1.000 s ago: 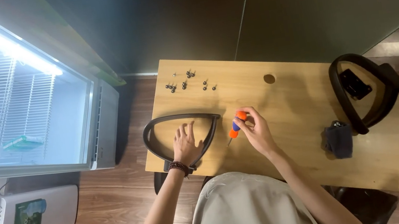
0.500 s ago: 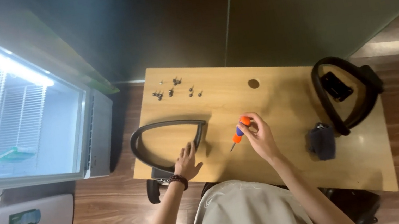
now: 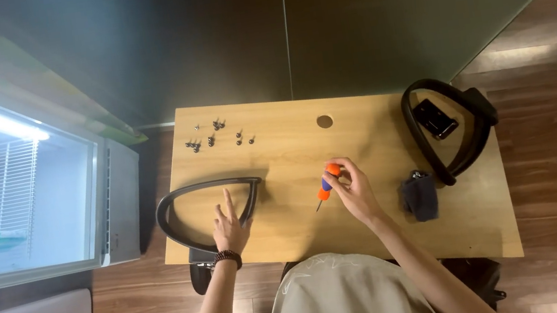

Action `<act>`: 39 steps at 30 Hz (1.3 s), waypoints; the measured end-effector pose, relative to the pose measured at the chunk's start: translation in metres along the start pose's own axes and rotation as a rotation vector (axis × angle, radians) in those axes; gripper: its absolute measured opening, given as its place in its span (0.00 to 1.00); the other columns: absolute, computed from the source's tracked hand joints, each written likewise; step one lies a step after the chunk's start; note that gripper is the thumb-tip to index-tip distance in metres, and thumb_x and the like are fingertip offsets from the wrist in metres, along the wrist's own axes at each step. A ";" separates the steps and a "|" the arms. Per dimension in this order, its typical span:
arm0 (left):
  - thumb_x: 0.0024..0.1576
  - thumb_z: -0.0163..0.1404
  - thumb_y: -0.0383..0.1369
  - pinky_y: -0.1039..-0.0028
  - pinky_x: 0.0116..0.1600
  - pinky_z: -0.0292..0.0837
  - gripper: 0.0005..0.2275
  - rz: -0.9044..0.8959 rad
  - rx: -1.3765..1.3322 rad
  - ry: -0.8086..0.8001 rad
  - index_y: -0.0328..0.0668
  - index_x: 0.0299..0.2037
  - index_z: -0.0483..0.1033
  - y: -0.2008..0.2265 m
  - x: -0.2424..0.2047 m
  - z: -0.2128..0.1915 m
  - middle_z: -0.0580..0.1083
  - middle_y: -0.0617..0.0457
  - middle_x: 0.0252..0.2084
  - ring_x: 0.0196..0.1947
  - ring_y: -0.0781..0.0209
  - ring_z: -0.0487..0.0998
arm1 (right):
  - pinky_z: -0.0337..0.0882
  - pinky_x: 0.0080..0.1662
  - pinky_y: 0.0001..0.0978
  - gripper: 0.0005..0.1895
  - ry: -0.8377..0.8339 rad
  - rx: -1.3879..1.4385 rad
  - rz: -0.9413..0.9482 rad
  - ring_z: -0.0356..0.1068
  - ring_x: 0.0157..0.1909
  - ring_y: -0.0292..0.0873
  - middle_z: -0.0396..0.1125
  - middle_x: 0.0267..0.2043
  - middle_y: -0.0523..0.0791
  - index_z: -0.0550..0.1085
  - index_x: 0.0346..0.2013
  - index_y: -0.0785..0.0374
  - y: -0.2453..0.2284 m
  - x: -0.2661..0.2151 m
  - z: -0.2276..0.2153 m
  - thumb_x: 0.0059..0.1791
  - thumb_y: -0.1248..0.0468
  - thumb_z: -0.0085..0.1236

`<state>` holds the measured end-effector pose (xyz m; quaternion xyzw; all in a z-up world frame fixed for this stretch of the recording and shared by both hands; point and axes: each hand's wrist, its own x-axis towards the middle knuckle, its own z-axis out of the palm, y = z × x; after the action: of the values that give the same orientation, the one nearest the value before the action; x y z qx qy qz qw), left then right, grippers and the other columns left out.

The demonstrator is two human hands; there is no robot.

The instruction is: The person sits at a small wooden table and assembles a black headband with a metal mounting bracket, using a screwdriver to drive screws into the band. They hold the band steady with one hand while turning the screwdriver with the other, then set the assembled band and bracket pieces on the table.

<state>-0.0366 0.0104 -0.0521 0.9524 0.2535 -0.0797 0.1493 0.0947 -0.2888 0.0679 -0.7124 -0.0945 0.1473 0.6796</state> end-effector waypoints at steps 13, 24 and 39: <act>0.54 0.61 0.40 0.56 0.48 0.77 0.47 0.019 -0.012 -0.117 0.54 0.78 0.39 -0.025 0.008 0.035 0.74 0.44 0.49 0.47 0.44 0.79 | 0.75 0.43 0.29 0.13 -0.044 0.038 -0.001 0.68 0.45 0.34 0.66 0.49 0.41 0.70 0.52 0.62 -0.003 0.006 -0.016 0.53 0.66 0.58; 0.57 0.56 0.46 0.60 0.54 0.77 0.35 -0.064 0.237 -0.280 0.27 0.68 0.59 -0.006 0.026 0.091 0.69 0.36 0.59 0.54 0.42 0.77 | 0.74 0.50 0.28 0.16 0.114 0.038 -0.130 0.70 0.51 0.34 0.68 0.48 0.43 0.69 0.55 0.65 0.027 0.001 -0.083 0.55 0.63 0.56; 0.61 0.48 0.45 0.50 0.47 0.74 0.24 0.713 -0.060 -0.367 0.44 0.65 0.65 0.284 0.007 0.076 0.75 0.40 0.48 0.45 0.40 0.79 | 0.74 0.37 0.43 0.24 0.475 -0.965 -0.175 0.74 0.39 0.53 0.70 0.41 0.52 0.74 0.44 0.62 0.162 0.044 -0.260 0.44 0.49 0.70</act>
<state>0.1073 -0.2460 -0.0563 0.9458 -0.1217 -0.1842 0.2380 0.2135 -0.5280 -0.0888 -0.9466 -0.0542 -0.1347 0.2880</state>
